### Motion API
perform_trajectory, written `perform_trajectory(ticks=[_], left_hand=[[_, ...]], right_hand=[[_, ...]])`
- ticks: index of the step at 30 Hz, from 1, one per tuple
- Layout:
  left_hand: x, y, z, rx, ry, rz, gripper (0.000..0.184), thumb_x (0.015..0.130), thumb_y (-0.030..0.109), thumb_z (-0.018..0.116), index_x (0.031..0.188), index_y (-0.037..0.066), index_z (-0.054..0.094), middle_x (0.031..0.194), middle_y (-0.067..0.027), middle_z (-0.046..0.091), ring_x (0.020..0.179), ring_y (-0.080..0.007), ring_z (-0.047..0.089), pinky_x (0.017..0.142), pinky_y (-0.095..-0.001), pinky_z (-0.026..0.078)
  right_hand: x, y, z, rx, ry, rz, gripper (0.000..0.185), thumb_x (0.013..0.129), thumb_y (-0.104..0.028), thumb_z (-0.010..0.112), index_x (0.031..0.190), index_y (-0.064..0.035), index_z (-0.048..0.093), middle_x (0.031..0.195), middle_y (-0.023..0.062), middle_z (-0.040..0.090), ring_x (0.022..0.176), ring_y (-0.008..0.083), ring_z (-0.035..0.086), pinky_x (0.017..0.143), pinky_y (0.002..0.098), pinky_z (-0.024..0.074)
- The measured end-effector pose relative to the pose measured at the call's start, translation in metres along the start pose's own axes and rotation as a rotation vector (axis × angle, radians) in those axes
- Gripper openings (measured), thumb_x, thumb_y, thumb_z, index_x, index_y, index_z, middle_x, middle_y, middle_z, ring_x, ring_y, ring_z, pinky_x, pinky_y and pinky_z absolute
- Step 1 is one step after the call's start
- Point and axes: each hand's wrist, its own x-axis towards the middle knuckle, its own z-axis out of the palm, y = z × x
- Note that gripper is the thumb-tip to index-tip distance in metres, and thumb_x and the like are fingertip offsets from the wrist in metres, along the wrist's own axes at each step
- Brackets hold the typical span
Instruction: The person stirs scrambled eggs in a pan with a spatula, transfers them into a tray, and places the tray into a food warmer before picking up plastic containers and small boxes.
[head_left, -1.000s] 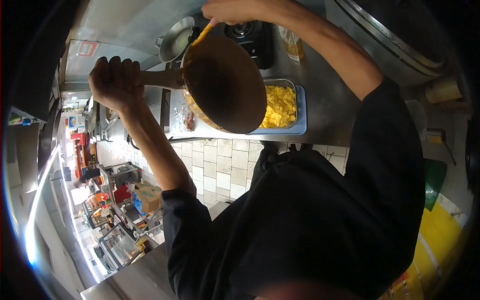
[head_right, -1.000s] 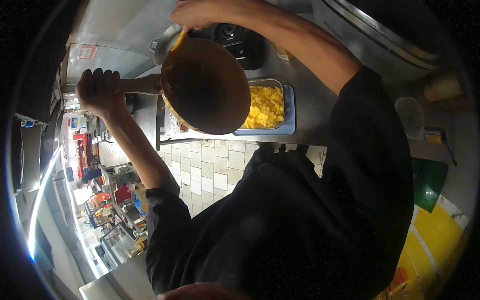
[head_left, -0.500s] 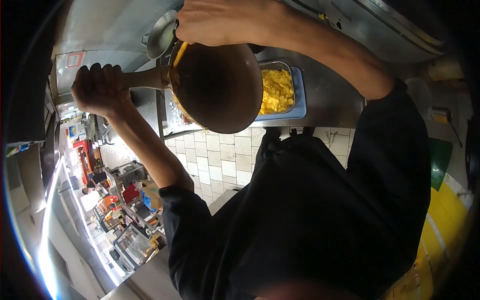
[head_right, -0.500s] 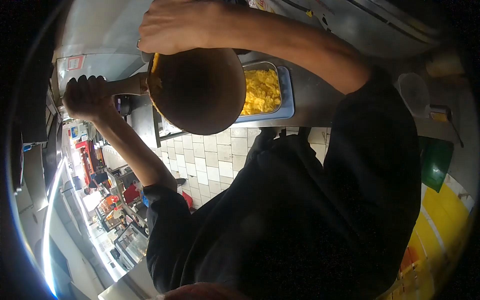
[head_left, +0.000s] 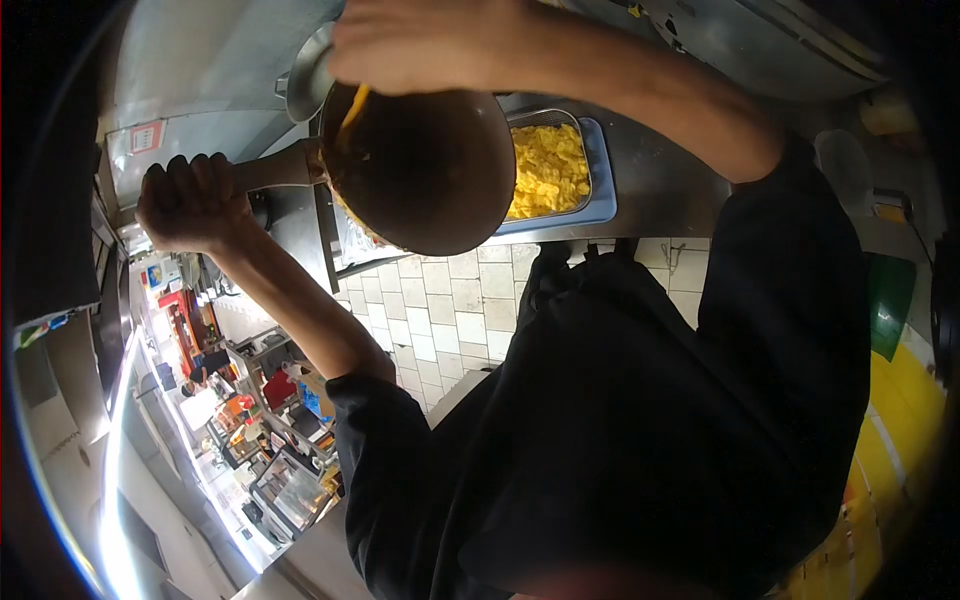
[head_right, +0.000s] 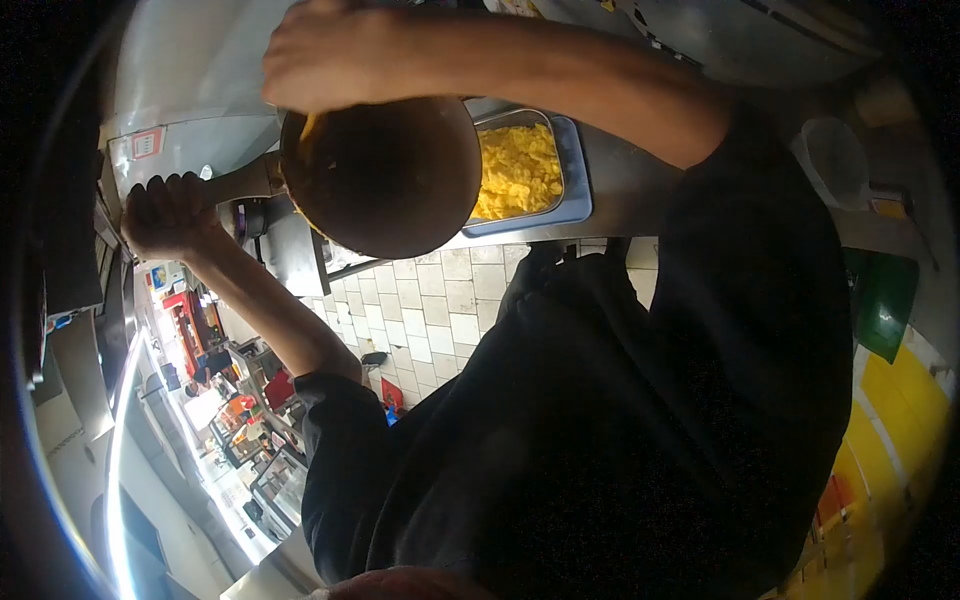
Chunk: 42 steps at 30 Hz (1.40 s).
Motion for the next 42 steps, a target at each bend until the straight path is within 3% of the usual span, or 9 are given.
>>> perform_trajectory(ticks=[15,18,24,26,31,34,37,41,42], left_hand=[[0.0,-0.002,0.004,0.014,0.092,0.036,0.043,0.089,0.029,0.044,0.053,0.021,0.021,0.04,0.0029,0.017,0.031,-0.0106,0.012,0.029,-0.0262,0.016],[0.003,-0.001,-0.005,-0.033,0.022,0.037,0.043,0.089,0.03,0.043,0.054,0.021,0.021,0.041,0.0028,0.018,0.031,-0.0109,0.012,0.029,-0.0263,0.016],[0.004,-0.002,0.004,0.014,0.112,0.038,0.041,0.089,0.03,0.043,0.054,0.021,0.021,0.041,0.0031,0.018,0.031,-0.0107,0.013,0.028,-0.0262,0.017],[0.003,-0.002,0.007,0.038,0.131,0.04,0.041,0.089,0.03,0.042,0.055,0.021,0.021,0.042,0.0032,0.017,0.03,-0.0105,0.013,0.028,-0.0261,0.017],[0.006,-0.006,-0.001,-0.026,-0.01,0.02,0.041,0.089,0.03,0.042,0.055,0.021,0.021,0.042,0.0032,0.017,0.031,-0.0105,0.012,0.028,-0.0267,0.017],[0.008,-0.008,-0.001,-0.07,-0.068,0.014,0.042,0.09,0.03,0.042,0.055,0.021,0.021,0.042,0.0033,0.017,0.031,-0.0105,0.012,0.029,-0.0267,0.018],[0.011,-0.009,0.002,-0.025,-0.044,0.054,0.043,0.09,0.03,0.043,0.054,0.021,0.021,0.042,0.0032,0.017,0.031,-0.0105,0.012,0.029,-0.0264,0.017],[0.011,-0.004,0.009,0.002,-0.006,0.057,0.043,0.09,0.03,0.043,0.054,0.021,0.021,0.041,0.0034,0.016,0.032,-0.0105,0.012,0.03,-0.0262,0.016],[0.012,-0.005,0.006,-0.009,-0.019,0.06,0.043,0.09,0.029,0.043,0.054,0.021,0.021,0.041,0.0034,0.016,0.032,-0.0104,0.012,0.03,-0.0262,0.016]], right_hand=[[-0.005,-0.014,-0.003,-0.177,0.233,-0.025,0.012,0.078,-0.012,0.062,0.066,-0.0128,0.063,0.077,0.0021,0.067,0.077,0.018,0.066,0.064,0.0318,0.0517],[-0.002,0.003,-0.019,-0.233,-0.009,0.095,0.018,0.077,-0.019,0.07,0.066,-0.0048,0.068,0.067,0.003,0.064,0.068,0.014,0.06,0.06,0.0318,0.0463],[-0.016,-0.026,-0.03,-0.372,0.196,0.018,0.023,0.081,-0.017,0.068,0.061,-0.0064,0.063,0.055,0.0027,0.053,0.049,0.0092,0.042,0.047,0.0276,0.0392],[-0.022,-0.018,-0.012,-0.377,0.381,-0.081,0.02,0.081,-0.016,0.068,0.063,-0.0066,0.065,0.055,0.0021,0.054,0.052,0.0092,0.044,0.05,0.028,0.0407],[-0.018,-0.008,-0.011,-0.138,0.123,0.045,0.01,0.085,-0.012,0.062,0.079,-0.0057,0.066,0.072,0.0042,0.058,0.071,0.013,0.054,0.065,0.0304,0.0461],[-0.021,0.006,0.003,-0.076,0.64,-0.234,0.002,0.086,-0.009,0.055,0.086,-0.0098,0.057,0.083,0.0024,0.055,0.081,0.0146,0.056,0.073,0.0281,0.0465],[-0.029,-0.048,-0.041,-0.307,0.018,-0.1,0.014,0.075,-0.012,0.064,0.062,-0.0126,0.069,0.066,0.0014,0.069,0.062,0.0171,0.067,0.05,0.0305,0.0511],[-0.022,-0.02,-0.013,-0.12,0.184,0.006,0.012,0.077,-0.013,0.064,0.067,-0.0113,0.071,0.068,0.0046,0.07,0.066,0.0173,0.069,0.052,0.0291,0.052],[-0.022,-0.015,-0.017,-0.187,0.128,0.051,0.014,0.075,-0.016,0.065,0.063,-0.0102,0.062,0.075,0.0008,0.066,0.083,0.0124,0.066,0.068,0.0279,0.0516]])
